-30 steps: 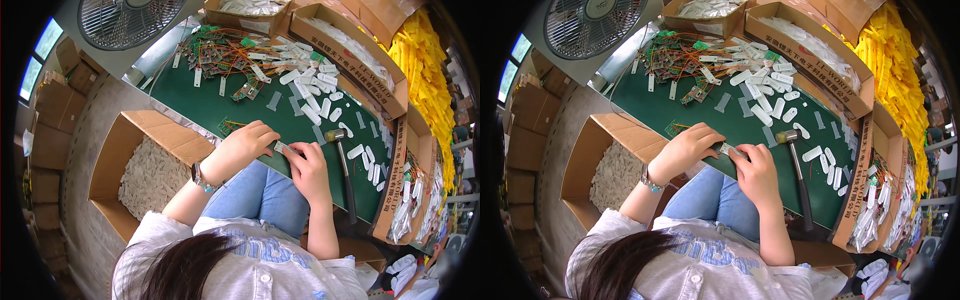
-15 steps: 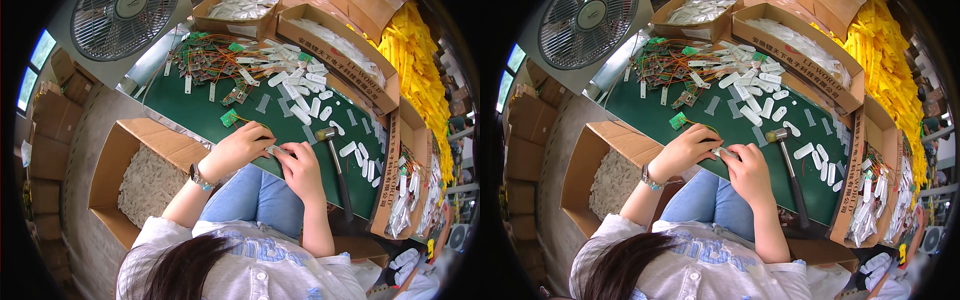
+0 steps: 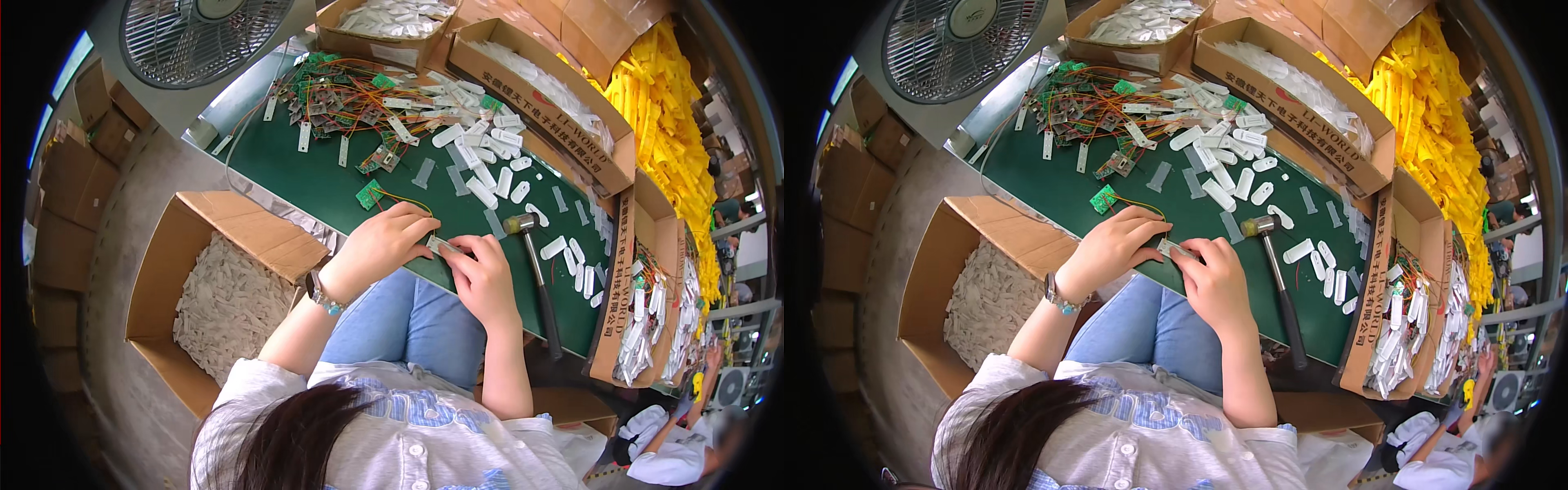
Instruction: The person assembles electronic components by fitting a circuit board into a plastic housing, placing a cover on top, and tapping the assembly with a hammer. The person then repeats this process with another set of components.
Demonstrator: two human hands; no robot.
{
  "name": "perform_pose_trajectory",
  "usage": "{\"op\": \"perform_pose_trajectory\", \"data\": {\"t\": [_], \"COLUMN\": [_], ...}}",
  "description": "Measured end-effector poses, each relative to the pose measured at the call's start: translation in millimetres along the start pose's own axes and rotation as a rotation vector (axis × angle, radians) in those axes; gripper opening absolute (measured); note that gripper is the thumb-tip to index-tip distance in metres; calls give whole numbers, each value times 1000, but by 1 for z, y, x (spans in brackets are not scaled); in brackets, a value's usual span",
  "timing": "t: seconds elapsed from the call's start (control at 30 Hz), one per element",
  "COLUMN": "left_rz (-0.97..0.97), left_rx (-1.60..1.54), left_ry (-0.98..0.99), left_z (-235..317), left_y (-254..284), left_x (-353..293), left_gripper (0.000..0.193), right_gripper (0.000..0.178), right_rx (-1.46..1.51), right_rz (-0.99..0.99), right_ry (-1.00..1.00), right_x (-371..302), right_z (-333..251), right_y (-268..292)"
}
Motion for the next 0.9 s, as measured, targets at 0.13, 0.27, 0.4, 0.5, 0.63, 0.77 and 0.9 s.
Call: {"op": "perform_pose_trajectory", "data": {"t": [0.13, 0.27, 0.4, 0.5, 0.63, 0.77, 0.9], "left_rz": [-3, -42, -57, -52, -48, -65, -66], "left_rx": [-6, -41, -38, -56, -54, -28, -28], "left_ry": [-48, -47, -38, -29, -27, -7, 4], "left_z": [-6, -8, -6, -8, -7, -5, -4], "left_y": [-6, -7, -7, -9, -9, -8, -5], "left_x": [-1, -4, -3, -4, -3, -3, -4], "left_gripper": [35, 33, 32, 32, 33, 34, 39], "right_gripper": [25, 20, 15, 13, 19, 28, 31], "right_rx": [-33, -174, -521, -658, -466, -435, -367], "right_rz": [-56, -23, 0, -81, -55, -83, -118], "right_ry": [8, -9, -131, -231, -290, -252, -224], "right_x": [3, 14, 25, 26, 30, 28, 27], "right_z": [-2, 7, 19, 30, 24, 23, 14], "right_y": [5, 24, 28, 19, 22, 25, 22]}}
Point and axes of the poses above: each hand's wrist, its own x-axis towards the middle knuckle, its own y-axis out of the back of the hand, z = x × y, the point moved 3 cm from there along x, towards the middle knuckle, and after that the axes turned 1 degree about z, right-handed, at the moved point
